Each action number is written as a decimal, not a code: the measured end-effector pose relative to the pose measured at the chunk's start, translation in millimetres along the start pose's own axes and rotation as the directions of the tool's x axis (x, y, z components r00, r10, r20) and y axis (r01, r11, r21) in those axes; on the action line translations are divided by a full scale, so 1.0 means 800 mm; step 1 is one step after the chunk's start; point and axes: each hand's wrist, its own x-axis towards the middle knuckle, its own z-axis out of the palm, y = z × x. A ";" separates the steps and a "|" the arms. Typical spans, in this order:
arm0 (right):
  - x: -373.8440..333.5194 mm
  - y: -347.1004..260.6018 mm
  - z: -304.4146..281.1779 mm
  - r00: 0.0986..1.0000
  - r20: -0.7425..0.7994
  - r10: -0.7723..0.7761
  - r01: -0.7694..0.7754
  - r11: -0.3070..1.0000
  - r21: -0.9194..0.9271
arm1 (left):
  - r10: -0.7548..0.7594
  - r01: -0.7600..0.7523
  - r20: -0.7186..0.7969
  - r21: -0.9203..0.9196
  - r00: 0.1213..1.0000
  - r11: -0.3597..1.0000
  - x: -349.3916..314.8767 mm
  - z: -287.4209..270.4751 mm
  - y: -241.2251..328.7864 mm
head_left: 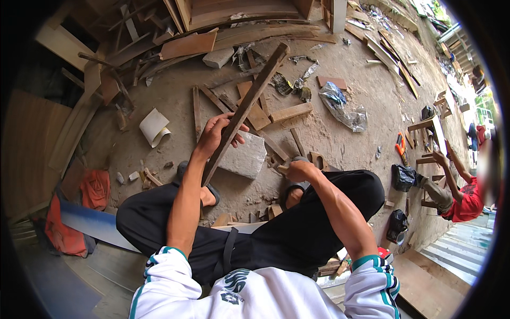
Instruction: The person sits on the floor and uses a hammer and chisel to break a rectangular concrete block. They repeatedly position the chisel on the block and strike it with the hammer, causing pieces to break off.
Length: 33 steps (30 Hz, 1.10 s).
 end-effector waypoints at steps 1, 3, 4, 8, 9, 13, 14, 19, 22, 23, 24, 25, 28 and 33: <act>0.009 0.005 0.009 1.000 -0.020 0.000 0.001 0.999 0.041 | -0.008 0.008 0.001 -0.022 1.000 1.000 -0.004 0.000 0.001; 0.027 0.012 0.026 0.998 -0.061 -0.001 0.008 0.992 0.123 | -0.022 0.022 0.001 -0.062 1.000 0.998 -0.012 0.003 0.009; 0.037 0.011 0.035 0.997 -0.071 0.042 -0.029 0.983 0.183 | -0.028 0.028 -0.001 -0.071 1.000 0.997 -0.016 0.004 0.010; 0.105 0.049 0.139 0.948 -0.230 0.218 -0.115 0.913 0.391 | -0.061 0.070 0.053 -0.183 0.997 0.981 -0.011 0.016 0.013; 0.103 0.020 0.140 0.956 -0.156 0.250 -0.156 0.879 0.451 | -0.096 0.100 0.031 -0.212 0.995 0.972 -0.023 0.005 0.011; 0.090 0.004 0.171 0.951 -0.224 0.215 -0.068 0.849 0.524 | -0.157 0.151 0.005 -0.309 0.988 0.939 -0.033 0.000 0.020; 0.088 0.006 0.173 0.961 -0.188 0.202 -0.076 0.848 0.525 | -0.165 0.151 -0.016 -0.324 0.986 0.934 -0.034 0.000 0.023; 0.084 0.010 0.158 0.983 -0.001 0.185 -0.162 0.863 0.478 | -0.141 0.124 -0.006 -0.439 0.990 0.890 -0.032 -0.002 0.020; 0.083 0.008 0.158 0.976 0.009 0.218 -0.193 0.847 0.495 | -0.113 0.102 0.008 -0.500 0.994 0.860 -0.027 0.003 0.018; 0.083 0.010 0.158 0.968 0.020 0.250 -0.226 0.835 0.502 | -0.110 0.102 0.012 -0.497 0.994 0.862 -0.025 0.006 0.017; 0.085 0.012 0.156 0.959 0.032 0.283 -0.259 0.821 0.508 | -0.108 0.102 0.016 -0.494 0.994 0.863 -0.022 0.009 0.017; 0.087 0.011 0.152 0.950 0.043 0.310 -0.287 0.807 0.517 | -0.105 0.101 0.018 -0.487 0.994 0.867 -0.022 0.011 0.019; 0.086 0.010 0.142 0.955 0.039 0.295 -0.275 0.821 0.501 | -0.126 0.130 0.042 -0.507 0.991 0.852 -0.022 0.013 0.020; 0.083 0.004 0.129 0.936 0.116 0.332 -0.342 0.782 0.521 | -0.101 0.130 0.087 -0.482 0.991 0.866 -0.024 0.017 0.023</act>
